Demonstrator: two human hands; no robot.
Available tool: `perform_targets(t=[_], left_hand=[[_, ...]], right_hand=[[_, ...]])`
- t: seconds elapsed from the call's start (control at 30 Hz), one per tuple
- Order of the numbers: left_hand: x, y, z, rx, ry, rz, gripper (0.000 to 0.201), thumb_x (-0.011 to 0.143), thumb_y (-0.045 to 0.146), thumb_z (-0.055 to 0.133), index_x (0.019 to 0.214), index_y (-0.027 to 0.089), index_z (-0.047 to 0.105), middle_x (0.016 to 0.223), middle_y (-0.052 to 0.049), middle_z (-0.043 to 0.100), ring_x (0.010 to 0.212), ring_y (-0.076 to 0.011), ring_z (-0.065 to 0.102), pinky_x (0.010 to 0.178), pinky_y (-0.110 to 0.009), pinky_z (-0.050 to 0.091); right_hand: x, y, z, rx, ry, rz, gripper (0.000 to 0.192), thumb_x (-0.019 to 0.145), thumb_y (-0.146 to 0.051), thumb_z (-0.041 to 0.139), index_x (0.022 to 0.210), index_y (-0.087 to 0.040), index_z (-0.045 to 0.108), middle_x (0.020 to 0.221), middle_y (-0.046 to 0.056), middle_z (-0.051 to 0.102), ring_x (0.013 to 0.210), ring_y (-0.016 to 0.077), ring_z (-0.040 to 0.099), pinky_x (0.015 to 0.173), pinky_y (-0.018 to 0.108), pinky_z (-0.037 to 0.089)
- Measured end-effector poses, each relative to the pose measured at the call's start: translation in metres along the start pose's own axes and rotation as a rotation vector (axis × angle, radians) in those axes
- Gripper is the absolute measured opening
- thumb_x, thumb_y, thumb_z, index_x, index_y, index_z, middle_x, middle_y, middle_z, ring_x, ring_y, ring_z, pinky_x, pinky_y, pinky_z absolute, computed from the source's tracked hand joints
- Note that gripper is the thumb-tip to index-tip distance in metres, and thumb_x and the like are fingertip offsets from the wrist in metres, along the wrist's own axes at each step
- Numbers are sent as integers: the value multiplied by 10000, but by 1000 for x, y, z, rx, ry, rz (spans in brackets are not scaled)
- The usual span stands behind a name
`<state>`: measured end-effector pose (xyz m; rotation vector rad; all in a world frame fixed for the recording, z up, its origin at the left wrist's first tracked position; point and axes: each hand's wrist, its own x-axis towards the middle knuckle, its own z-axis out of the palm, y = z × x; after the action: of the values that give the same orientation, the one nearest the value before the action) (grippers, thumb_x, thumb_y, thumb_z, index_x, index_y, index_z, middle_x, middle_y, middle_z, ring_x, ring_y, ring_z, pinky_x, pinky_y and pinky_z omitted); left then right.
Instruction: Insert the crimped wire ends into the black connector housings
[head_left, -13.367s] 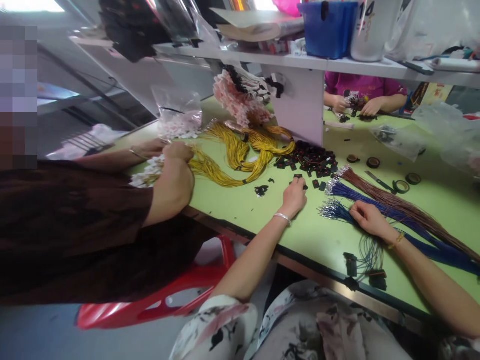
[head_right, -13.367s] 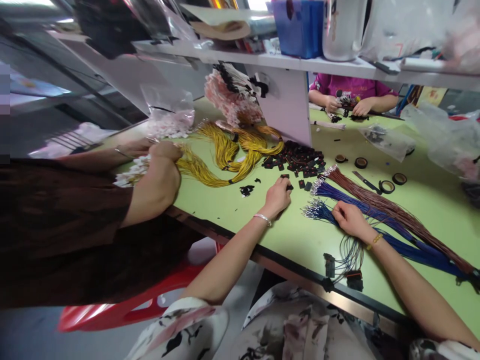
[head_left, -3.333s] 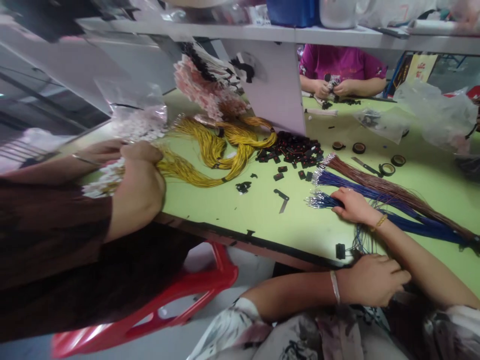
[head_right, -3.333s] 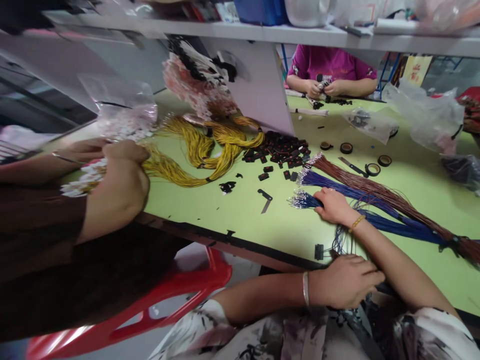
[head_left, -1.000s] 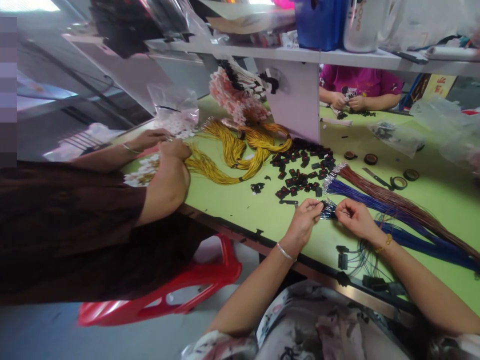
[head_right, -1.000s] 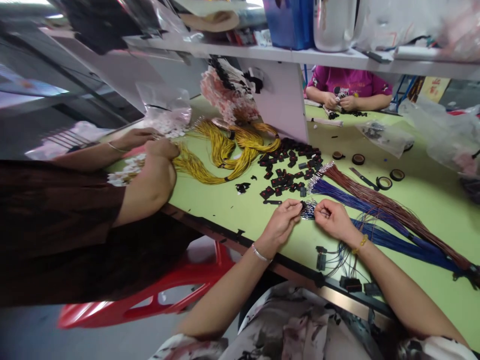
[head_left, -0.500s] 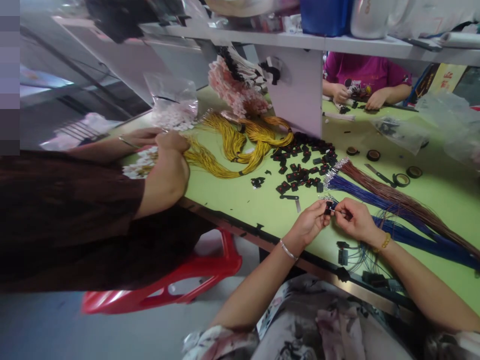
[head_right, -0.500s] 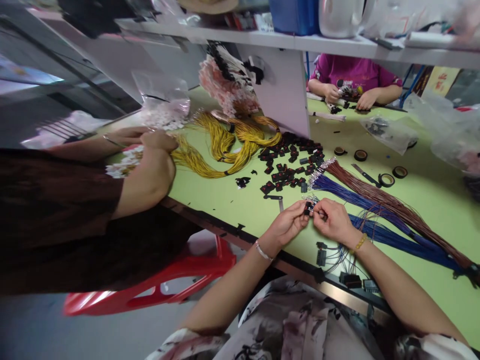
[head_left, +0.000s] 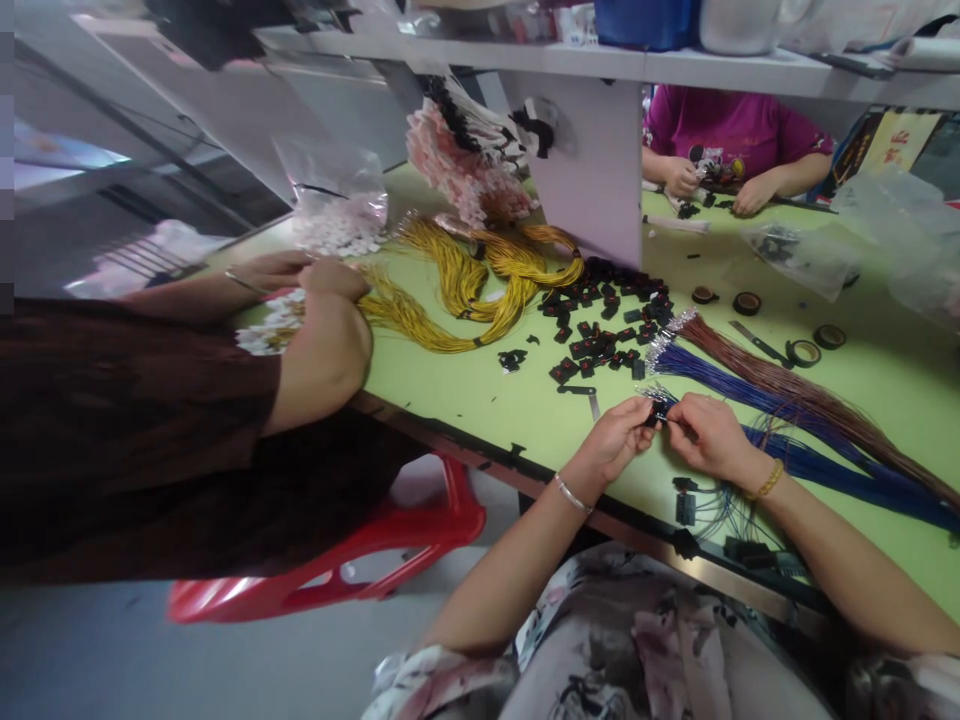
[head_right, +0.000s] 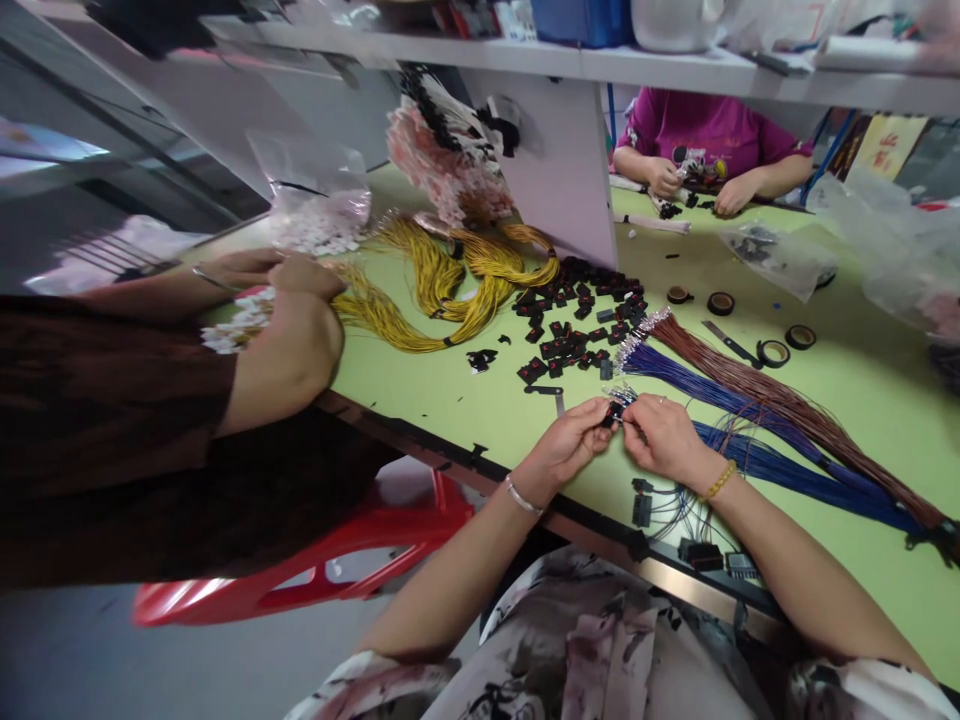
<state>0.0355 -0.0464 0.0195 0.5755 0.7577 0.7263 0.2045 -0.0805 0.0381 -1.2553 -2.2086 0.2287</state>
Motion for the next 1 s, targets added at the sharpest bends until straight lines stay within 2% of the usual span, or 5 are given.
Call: perform_targets(t=[0.23,0.5,0.7,0.87,1.0], left_hand=[[-3,-6,6,87,53,76,319,668,348,753,759,137,531,588,20,563,442,-35,468,424,-143,320],[2,-17,9,61,142,193,311,654,355,746,737,131,546,586,16,559,455,-48,477,443,-175,341],[3,-25,11,192,200,268,357,676,438,718,759,146,529,517,34,532,418,-62,447,421,-191,325],[0,-23,9,260,220,280,368,672,448,716,796,155,533,575,24,553,467,-77,493,445,-201,358],[-2,-16,10,277,215,303,344,672,410,720,839,158,554,644,14,556,571,-92,535,490,-200,374]], right_hand=[[-2,2,7,-26,9,-33,117,854,-198,452,788,-189,548,682,41,518,657,169,460,627,288,346],[0,-2,9,67,-16,113,94,833,-176,473,767,-179,540,678,26,548,598,137,470,581,255,341],[-5,-6,18,-30,6,157,134,829,-202,480,700,-182,509,614,16,524,549,133,441,553,258,310],[5,1,4,90,-81,135,168,868,-212,456,730,-180,546,671,24,575,602,137,493,583,247,350],[33,26,-8,0,-16,203,161,878,-229,474,874,-180,627,847,60,629,756,167,546,658,265,379]])
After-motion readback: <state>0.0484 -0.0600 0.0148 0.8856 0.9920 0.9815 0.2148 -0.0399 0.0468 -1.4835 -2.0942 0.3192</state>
